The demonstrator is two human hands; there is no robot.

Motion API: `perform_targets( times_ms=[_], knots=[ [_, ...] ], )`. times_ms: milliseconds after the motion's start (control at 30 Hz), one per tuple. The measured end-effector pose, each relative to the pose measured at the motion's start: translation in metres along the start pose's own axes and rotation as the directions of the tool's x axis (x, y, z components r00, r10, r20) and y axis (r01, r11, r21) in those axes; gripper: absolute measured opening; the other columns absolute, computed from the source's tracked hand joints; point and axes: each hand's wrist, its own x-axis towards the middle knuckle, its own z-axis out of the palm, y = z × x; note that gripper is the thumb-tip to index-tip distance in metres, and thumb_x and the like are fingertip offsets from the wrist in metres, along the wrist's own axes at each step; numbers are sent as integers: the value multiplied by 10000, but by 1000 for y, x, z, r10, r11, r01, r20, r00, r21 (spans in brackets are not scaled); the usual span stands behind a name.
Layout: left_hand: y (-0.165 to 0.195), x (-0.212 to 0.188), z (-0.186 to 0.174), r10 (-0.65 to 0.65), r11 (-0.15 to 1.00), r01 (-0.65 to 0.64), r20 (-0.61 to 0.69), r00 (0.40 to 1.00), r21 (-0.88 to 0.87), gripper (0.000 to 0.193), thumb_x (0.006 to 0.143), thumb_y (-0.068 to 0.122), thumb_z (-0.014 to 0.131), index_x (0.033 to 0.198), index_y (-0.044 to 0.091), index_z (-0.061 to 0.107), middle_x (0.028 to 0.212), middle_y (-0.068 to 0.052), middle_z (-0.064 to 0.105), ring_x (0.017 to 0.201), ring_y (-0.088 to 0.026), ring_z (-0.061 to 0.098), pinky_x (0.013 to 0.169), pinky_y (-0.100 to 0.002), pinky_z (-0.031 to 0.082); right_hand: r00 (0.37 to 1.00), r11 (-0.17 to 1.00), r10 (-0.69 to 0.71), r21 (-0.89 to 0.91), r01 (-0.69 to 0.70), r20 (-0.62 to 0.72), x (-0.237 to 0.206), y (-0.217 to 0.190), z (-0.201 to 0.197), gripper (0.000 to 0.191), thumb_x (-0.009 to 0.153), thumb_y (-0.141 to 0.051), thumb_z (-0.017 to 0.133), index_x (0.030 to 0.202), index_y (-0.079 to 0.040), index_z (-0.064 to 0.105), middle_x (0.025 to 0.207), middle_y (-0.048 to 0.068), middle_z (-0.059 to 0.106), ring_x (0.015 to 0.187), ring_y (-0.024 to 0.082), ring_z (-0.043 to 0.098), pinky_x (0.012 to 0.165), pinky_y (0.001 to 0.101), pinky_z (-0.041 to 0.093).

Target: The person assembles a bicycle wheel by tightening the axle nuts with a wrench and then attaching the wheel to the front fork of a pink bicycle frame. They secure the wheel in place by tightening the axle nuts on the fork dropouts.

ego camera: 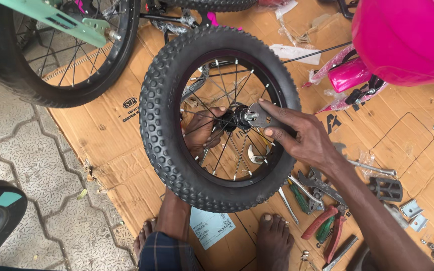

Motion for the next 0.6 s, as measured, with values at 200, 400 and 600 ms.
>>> perform_targets(
  times_ms=[200,400,600],
  knots=[
    [-3,-1,2,-10,999,10,7,1000,-40,278,975,322,630,801,113,574,488,61,376,360,-49,262,333,-251,199,998,996,-67,55,66,6,1,8,9,621,910,-185,710,1499,-160,516,1404,116,661,1256,244,655,1040,378,509],
    [-8,3,7,173,978,-185,-124,977,-92,253,973,265,653,794,96,594,546,63,412,415,-47,283,368,-251,212,989,919,21,393,38,-144,-14,4,39,560,1042,-185,654,1542,-43,445,1568,206,524,1413,254,525,1161,389,411],
    [-17,10,13,297,946,-319,-248,922,-53,193,954,240,628,838,88,600,618,50,442,484,-58,331,428,-256,264,915,881,358,391,-266,-185,-12,-5,50,578,988,-269,659,1523,-102,517,1057,81,742,874,101,624,745,275,515]
  ],
)
